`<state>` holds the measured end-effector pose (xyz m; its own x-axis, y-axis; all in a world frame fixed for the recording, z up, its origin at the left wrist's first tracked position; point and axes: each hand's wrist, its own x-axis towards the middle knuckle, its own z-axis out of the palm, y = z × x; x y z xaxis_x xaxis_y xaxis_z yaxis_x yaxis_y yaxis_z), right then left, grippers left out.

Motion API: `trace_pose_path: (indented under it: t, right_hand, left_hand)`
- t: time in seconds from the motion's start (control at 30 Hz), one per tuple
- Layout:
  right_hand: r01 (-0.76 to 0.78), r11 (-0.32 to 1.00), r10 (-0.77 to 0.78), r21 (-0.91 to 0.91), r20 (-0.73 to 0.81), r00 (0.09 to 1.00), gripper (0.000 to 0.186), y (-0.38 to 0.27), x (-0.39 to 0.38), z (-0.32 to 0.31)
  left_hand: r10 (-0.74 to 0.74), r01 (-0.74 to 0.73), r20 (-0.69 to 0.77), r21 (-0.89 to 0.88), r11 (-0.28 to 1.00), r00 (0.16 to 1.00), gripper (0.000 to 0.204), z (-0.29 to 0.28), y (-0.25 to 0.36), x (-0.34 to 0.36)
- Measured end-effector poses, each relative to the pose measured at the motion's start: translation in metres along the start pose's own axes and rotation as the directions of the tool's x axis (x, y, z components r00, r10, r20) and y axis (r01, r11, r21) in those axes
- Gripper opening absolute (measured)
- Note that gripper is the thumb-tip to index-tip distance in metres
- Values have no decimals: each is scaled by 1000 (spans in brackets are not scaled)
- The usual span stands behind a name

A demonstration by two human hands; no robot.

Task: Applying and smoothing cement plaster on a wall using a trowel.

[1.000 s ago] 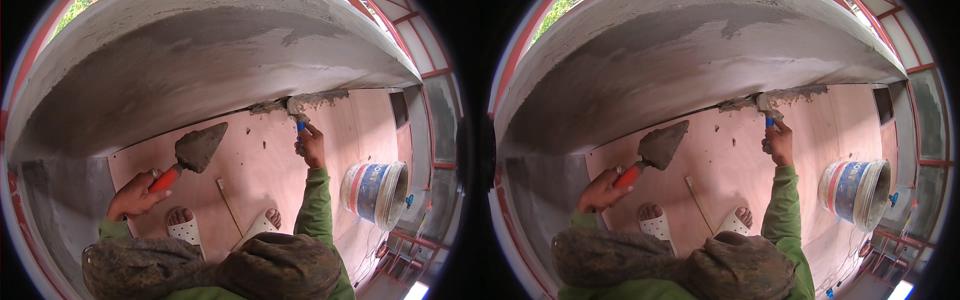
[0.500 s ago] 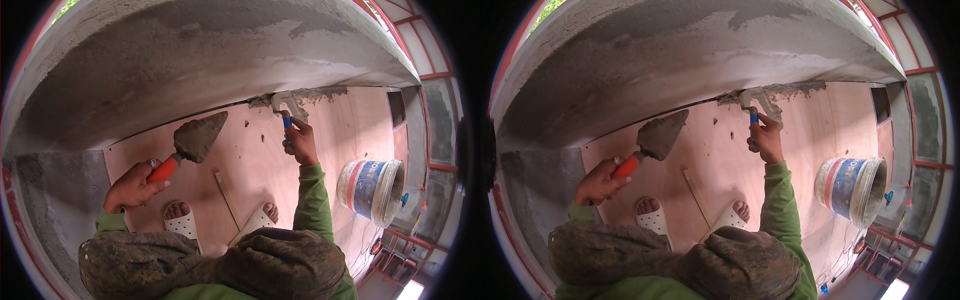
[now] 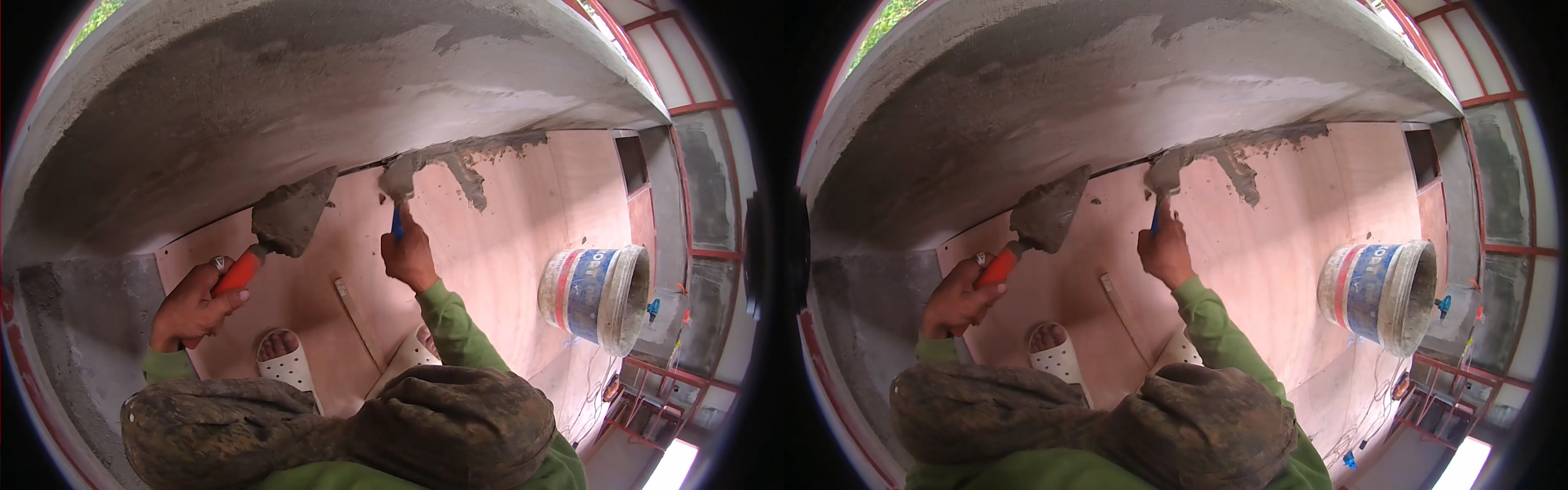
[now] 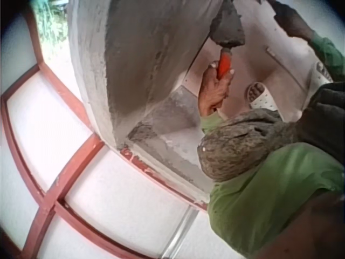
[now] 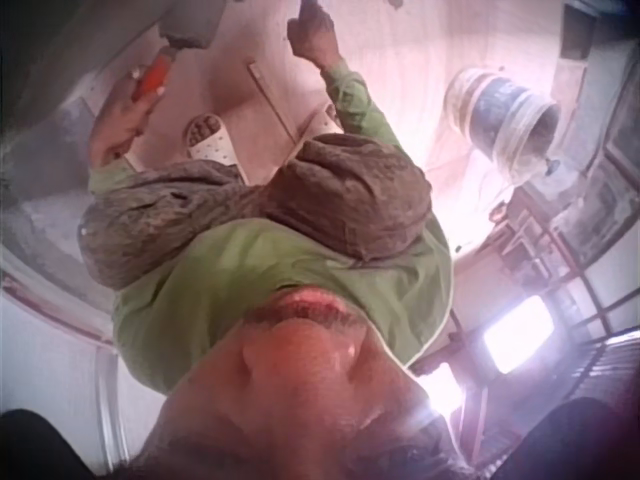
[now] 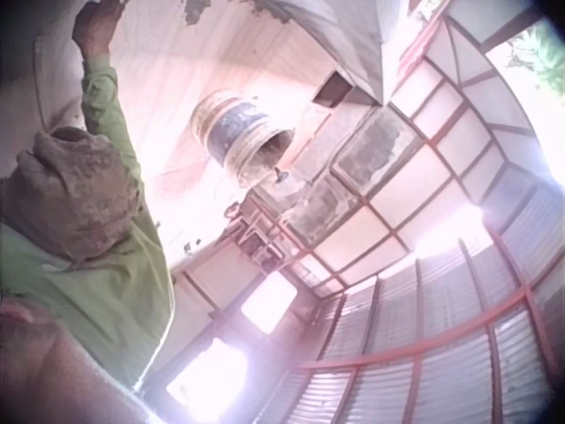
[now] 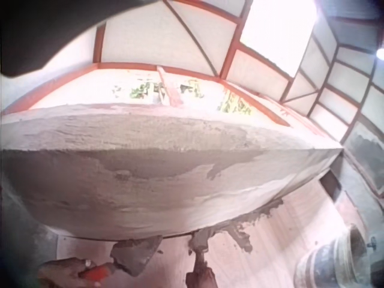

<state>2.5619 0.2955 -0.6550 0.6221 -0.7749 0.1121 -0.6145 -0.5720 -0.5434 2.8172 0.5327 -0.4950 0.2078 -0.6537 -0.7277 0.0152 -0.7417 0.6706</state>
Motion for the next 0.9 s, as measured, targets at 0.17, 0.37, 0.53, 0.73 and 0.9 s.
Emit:
trace_pose_path:
  t: [0.17, 0.37, 0.53, 0.73, 0.9]
  right_hand:
    - [-297, 902, 199, 312, 310, 930, 61, -6, -22, -46]
    - [-510, 743, 473, 433, 198, 858, 57, 34, -1, -105]
    - [-499, 716, 513, 488, 118, 850, 52, 71, 38, -105]
    - [-515, 732, 515, 446, 133, 847, 37, 65, 47, -88]
    - [-313, 935, 315, 166, 12, 949, 32, 57, 46, -61]
  left_hand:
    - [26, -25, 19, -10, 1000, 999, 44, 1, -1, -1]
    - [55, -55, 61, 0, 998, 997, 47, 5, -6, 0]
    - [62, -67, 66, 68, 995, 996, 49, 9, -12, 4]
    - [21, -21, 6, 51, 998, 1000, 43, 14, -2, -2]
    - [67, -67, 28, -6, 998, 997, 37, 19, 2, 6]
